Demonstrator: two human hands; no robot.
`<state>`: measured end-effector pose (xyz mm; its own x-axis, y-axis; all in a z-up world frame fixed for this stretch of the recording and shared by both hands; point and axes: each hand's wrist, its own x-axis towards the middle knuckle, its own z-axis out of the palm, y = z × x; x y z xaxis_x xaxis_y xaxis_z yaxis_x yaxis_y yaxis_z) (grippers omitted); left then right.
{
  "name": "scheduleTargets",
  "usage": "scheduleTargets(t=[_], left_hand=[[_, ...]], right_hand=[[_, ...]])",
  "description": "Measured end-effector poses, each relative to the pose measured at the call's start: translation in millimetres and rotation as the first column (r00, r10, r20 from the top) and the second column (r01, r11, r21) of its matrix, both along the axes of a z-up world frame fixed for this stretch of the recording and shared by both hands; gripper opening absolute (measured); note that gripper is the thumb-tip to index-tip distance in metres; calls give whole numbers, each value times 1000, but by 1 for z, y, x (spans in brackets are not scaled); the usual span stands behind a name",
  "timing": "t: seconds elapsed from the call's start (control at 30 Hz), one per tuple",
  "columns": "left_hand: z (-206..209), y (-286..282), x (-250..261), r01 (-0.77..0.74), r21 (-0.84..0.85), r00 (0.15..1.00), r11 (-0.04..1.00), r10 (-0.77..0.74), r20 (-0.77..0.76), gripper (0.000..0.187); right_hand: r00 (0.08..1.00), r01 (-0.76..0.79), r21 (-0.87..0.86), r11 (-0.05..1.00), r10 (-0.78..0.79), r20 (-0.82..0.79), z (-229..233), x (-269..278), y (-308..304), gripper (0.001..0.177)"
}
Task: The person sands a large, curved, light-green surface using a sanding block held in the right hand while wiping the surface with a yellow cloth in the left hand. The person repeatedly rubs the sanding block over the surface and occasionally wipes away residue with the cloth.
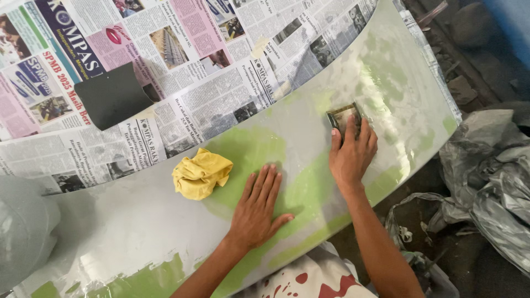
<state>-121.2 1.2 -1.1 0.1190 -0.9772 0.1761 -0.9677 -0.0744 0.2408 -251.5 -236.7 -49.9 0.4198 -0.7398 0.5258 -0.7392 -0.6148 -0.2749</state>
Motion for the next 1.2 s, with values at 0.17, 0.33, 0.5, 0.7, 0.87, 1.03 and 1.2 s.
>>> scheduleTargets(t=[0.17, 0.33, 0.5, 0.7, 0.87, 1.03, 1.2], left_hand=[[-12, -40, 5, -39, -38, 999, 998, 39, 0, 102], [-18, -92, 29, -77, -206, 995, 976, 62, -78, 111], [1, -48, 28, -202, -114, 946, 973, 163, -281, 71], [33, 52, 80, -519, -369, 816, 771, 576, 56, 75], [-11, 57, 69, -539, -434, 842, 722, 464, -273, 36], [-7, 33, 67, -599, -370, 781, 710, 417, -464, 27], [53, 7, 72, -483, -469, 816, 739, 186, -548, 29]], right_hand=[[987, -162, 2, 987, 162, 1, 5, 22, 22, 49], [978, -205, -20, 979, 206, 32, 15, 33, 30, 49], [960, -279, 20, 960, 279, 21, 23, 17, 38, 47], [939, -343, -22, 939, 344, 3, 24, 18, 93, 48], [927, -374, 12, 927, 374, 31, 27, 34, 124, 48], [914, -405, -4, 914, 405, 35, 30, 38, 138, 47], [922, -385, 17, 923, 384, 43, 31, 39, 145, 46]])
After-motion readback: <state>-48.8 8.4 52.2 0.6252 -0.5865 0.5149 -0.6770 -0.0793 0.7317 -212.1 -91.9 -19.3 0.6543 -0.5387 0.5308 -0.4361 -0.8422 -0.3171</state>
